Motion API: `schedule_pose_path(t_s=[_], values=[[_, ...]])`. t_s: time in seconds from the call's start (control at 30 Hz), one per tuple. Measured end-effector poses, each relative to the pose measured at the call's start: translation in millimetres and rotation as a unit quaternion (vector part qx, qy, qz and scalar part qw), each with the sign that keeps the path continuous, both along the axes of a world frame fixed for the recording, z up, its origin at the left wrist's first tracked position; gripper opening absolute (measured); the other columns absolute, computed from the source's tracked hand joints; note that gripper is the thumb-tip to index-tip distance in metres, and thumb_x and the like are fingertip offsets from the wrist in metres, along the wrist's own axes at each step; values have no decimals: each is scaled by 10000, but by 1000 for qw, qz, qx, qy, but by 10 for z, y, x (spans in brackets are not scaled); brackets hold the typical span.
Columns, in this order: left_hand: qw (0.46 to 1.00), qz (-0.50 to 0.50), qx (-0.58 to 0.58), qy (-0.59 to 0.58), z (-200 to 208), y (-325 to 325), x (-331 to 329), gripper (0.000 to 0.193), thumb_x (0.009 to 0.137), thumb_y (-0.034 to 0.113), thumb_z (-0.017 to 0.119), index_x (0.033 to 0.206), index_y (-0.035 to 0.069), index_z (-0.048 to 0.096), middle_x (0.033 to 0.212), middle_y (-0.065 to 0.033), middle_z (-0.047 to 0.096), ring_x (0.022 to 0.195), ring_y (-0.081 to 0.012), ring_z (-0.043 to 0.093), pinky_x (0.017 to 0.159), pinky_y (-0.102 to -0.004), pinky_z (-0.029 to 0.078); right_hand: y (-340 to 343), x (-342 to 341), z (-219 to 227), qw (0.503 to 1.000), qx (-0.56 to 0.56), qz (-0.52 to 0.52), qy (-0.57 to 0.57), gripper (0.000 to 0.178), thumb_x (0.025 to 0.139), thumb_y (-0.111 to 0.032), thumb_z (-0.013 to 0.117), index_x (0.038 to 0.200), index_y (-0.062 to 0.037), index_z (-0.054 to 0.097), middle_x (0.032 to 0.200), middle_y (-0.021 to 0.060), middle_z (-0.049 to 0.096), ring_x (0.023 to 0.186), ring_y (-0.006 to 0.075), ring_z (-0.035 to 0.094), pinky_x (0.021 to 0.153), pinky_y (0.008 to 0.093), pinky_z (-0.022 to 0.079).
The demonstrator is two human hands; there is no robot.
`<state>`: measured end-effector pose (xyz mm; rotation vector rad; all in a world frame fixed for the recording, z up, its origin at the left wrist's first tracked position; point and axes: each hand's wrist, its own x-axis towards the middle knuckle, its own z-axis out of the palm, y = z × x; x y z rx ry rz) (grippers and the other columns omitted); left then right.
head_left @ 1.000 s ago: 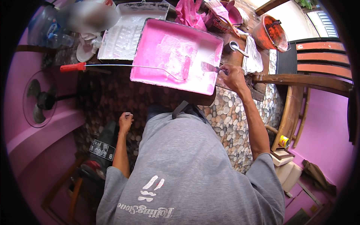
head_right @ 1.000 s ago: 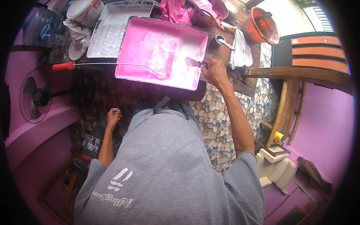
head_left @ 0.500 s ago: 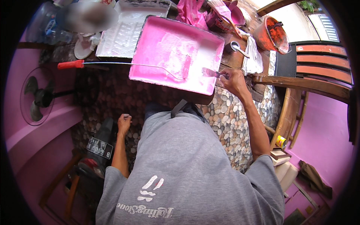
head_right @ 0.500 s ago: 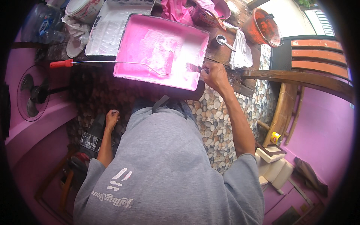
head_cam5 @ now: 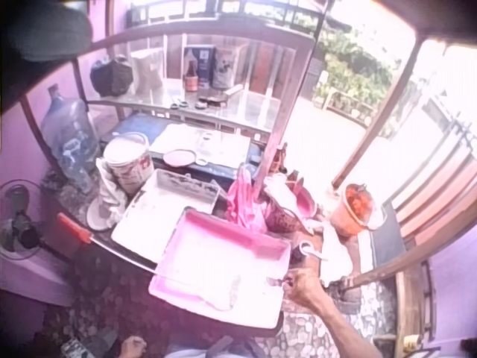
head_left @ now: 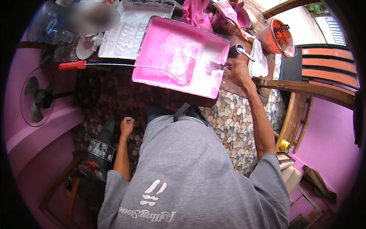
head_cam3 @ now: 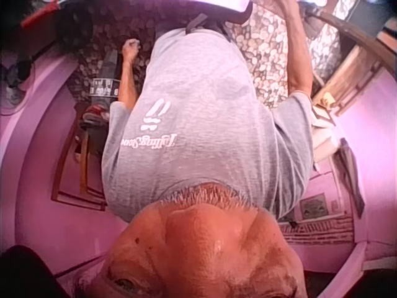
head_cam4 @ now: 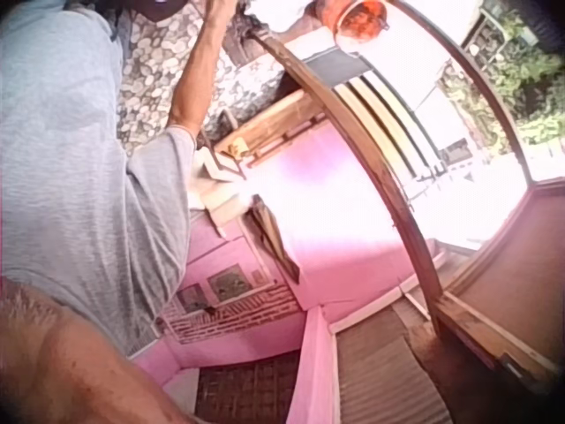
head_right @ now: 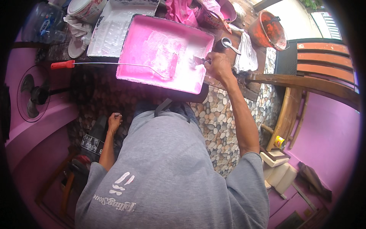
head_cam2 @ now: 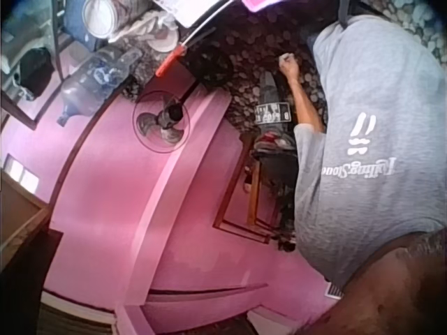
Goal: The person prepares paint by stirring pink liquid in a tray with a brush, occasionally handling a water bottle and a paint roller.
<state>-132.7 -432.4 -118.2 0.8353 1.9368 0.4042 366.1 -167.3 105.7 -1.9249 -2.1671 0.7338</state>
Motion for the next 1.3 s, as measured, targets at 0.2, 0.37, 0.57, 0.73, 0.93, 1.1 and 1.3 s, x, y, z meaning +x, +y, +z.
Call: schedule_pose_path(t_s=[0.2,0.37,0.57,0.73,0.93,1.1,1.3], values=[[1000,24,9,-7,7,-25,49,251,832,156,667,1019,-5,623,855,-141,696,697,-196,692,643,-312,551,149,53,-6,997,48,40,-50,230,719,-138,631,884,10,689,825,210,676,812,363,658,786,420,501],[1000,28,11,-9,-18,-63,35,248,834,149,667,1026,-2,623,853,-143,695,702,-194,694,638,-308,549,253,97,-68,999,23,7,-34,233,720,-134,641,901,8,684,845,201,676,849,360,653,826,416,492],[1000,27,6,-5,-5,-114,27,241,831,153,665,1011,-2,623,851,-141,696,690,-187,691,638,-303,543,317,47,-47,995,24,79,-50,183,749,-90,636,913,-19,673,929,182,659,913,353,631,813,423,495],[1000,18,2,6,76,-95,87,243,830,161,664,1006,-3,626,838,-135,693,673,-181,682,635,-302,534,338,35,-107,986,81,96,-106,179,759,-70,640,930,-33,681,905,162,639,880,344,620,787,429,489],[1000,21,7,4,117,-112,115,241,833,162,659,1004,-4,627,822,-126,689,663,-175,675,629,-302,531,434,69,-91,986,126,63,-94,194,796,-69,617,979,-54,679,946,177,610,932,353,606,805,448,476],[1000,28,0,-2,136,-163,103,241,832,167,659,999,-5,629,825,-128,691,668,-178,678,632,-304,532,445,57,-80,987,83,84,-105,193,805,-76,602,981,-57,682,960,184,615,918,360,609,805,451,477],[1000,11,-4,7,84,-225,54,241,829,176,662,991,0,631,820,-125,691,672,-178,682,634,-307,532,496,84,-152,986,110,75,-97,171,810,-80,599,954,-58,688,953,185,616,921,366,613,797,455,478]])
